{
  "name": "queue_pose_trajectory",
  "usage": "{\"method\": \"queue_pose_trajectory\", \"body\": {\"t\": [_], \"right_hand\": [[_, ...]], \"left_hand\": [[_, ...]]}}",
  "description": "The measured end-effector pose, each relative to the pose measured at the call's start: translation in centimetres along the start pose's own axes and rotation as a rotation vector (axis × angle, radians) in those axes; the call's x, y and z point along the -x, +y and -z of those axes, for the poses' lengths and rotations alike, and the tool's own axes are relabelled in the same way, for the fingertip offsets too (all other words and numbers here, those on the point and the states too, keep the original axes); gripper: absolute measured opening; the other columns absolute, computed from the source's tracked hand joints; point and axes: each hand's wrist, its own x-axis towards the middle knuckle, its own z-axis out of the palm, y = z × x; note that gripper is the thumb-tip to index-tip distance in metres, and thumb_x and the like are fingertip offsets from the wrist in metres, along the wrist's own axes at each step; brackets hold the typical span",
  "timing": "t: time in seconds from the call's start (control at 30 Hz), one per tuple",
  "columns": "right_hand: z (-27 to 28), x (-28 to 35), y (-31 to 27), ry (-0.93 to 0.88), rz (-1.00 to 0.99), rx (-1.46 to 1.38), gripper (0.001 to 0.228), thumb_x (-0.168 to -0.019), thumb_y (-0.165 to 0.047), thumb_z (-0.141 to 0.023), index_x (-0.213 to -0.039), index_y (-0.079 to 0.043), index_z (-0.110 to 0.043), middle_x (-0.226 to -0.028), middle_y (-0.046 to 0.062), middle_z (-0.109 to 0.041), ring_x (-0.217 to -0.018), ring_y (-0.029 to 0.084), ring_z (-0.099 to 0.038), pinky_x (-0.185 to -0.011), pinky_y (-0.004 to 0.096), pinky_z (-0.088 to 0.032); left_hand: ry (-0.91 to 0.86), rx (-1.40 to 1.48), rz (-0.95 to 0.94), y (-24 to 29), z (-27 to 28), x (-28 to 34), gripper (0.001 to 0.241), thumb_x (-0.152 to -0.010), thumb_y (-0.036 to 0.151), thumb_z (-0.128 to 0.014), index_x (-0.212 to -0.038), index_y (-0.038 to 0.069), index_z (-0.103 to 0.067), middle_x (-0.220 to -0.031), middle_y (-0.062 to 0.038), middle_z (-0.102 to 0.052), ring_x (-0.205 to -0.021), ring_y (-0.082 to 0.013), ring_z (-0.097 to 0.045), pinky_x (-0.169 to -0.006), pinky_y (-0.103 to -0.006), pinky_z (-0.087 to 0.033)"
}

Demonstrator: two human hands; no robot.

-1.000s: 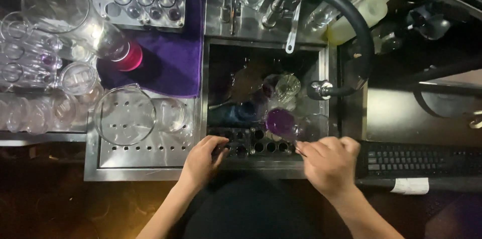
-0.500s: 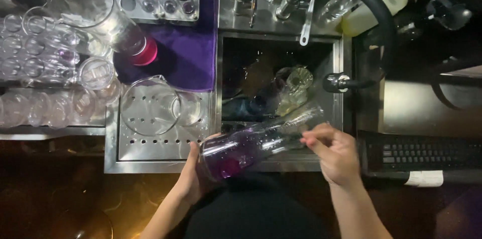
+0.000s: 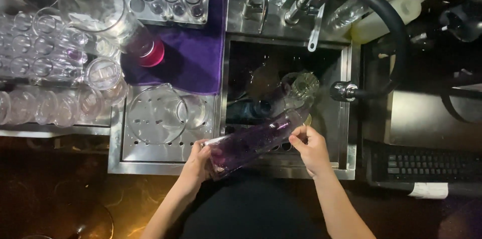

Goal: Rinsing various types of glassware using a bar sink and a pressurized glass rinser.

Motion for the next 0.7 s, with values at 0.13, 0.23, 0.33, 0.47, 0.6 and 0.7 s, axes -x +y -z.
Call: {"method": "queue_pose_trajectory", "body": {"t": [0.13, 0.23, 0.33, 0.47, 0.6, 0.7], "right_hand": [[0.3, 0.0, -0.5, -0.01, -0.053, 0.004, 0.003, -0.093, -0.012, -0.072, -0.092, -0.012, -0.07, -0.093, 0.004, -0.067, -0.091, 0.02, -0.062, -0.092, 0.038, -0.049], [0.5, -0.4, -0.1, -0.013, -0.041, -0.033, 0.003, -0.093, -0.013, -0.073, -0.094, -0.012, -0.07, -0.092, 0.002, -0.065, -0.09, 0.018, -0.06, -0.091, 0.036, -0.049], [0.6, -1.2, 0.9, -0.044, -0.007, -0.046, 0.01, -0.093, -0.011, -0.072, -0.102, -0.011, -0.067, -0.093, 0.001, -0.065, -0.091, 0.016, -0.061, -0.09, 0.033, -0.05], [1.0, -2.7, 3.9, -0.133, -0.008, -0.175, 0.012, -0.089, 0.0, -0.074, -0.091, -0.008, -0.066, -0.098, 0.01, -0.075, -0.095, 0.02, -0.07, -0.091, 0.035, -0.057], [2.4, -0.6, 2.3, -0.082, 0.413, -0.22, 0.01, -0.088, -0.011, -0.077, -0.085, -0.012, -0.067, -0.088, 0.005, -0.071, -0.086, 0.018, -0.068, -0.083, 0.032, -0.054], [2.8, 2.6, -1.9, -0.152, 0.81, -0.336, 0.007, -0.09, -0.011, -0.073, -0.087, -0.012, -0.068, -0.083, 0.0, -0.064, -0.077, 0.012, -0.057, -0.072, 0.023, -0.049]], "left_hand": [[0.008, -0.047, 0.018, 0.6, -0.3, -0.3, 0.05, -0.094, 0.042, -0.048, -0.136, 0.014, -0.044, -0.109, -0.017, -0.067, -0.081, -0.0303, -0.063, -0.066, -0.0405, -0.049], [0.014, -0.128, -0.055, -0.1, 0.1, -1.1, 0.058, -0.091, 0.043, -0.05, -0.14, 0.013, -0.047, -0.117, -0.016, -0.067, -0.105, -0.0269, -0.068, -0.084, -0.0371, -0.05], [-0.016, -0.026, -0.112, -1.5, 0.4, -2.0, 0.053, -0.09, 0.027, -0.062, -0.138, 0.012, -0.043, -0.112, -0.021, -0.063, -0.09, -0.0303, -0.066, -0.075, -0.0408, -0.054], [0.117, -0.68, -0.329, 0.8, -0.9, 1.1, 0.061, -0.08, 0.036, -0.068, -0.136, 0.021, -0.049, -0.119, -0.01, -0.071, -0.097, -0.0227, -0.069, -0.088, -0.0371, -0.052], [-0.12, -0.413, -0.508, -0.9, 1.7, -2.1, 0.071, -0.08, 0.049, -0.066, -0.138, 0.015, -0.045, -0.114, -0.011, -0.068, -0.094, -0.0229, -0.068, -0.082, -0.0364, -0.055], [-0.353, -0.087, -0.556, -2.5, 3.4, -3.2, 0.077, -0.082, 0.055, -0.07, -0.141, 0.014, -0.044, -0.13, -0.016, -0.059, -0.112, -0.0286, -0.064, -0.091, -0.0419, -0.055]]}}
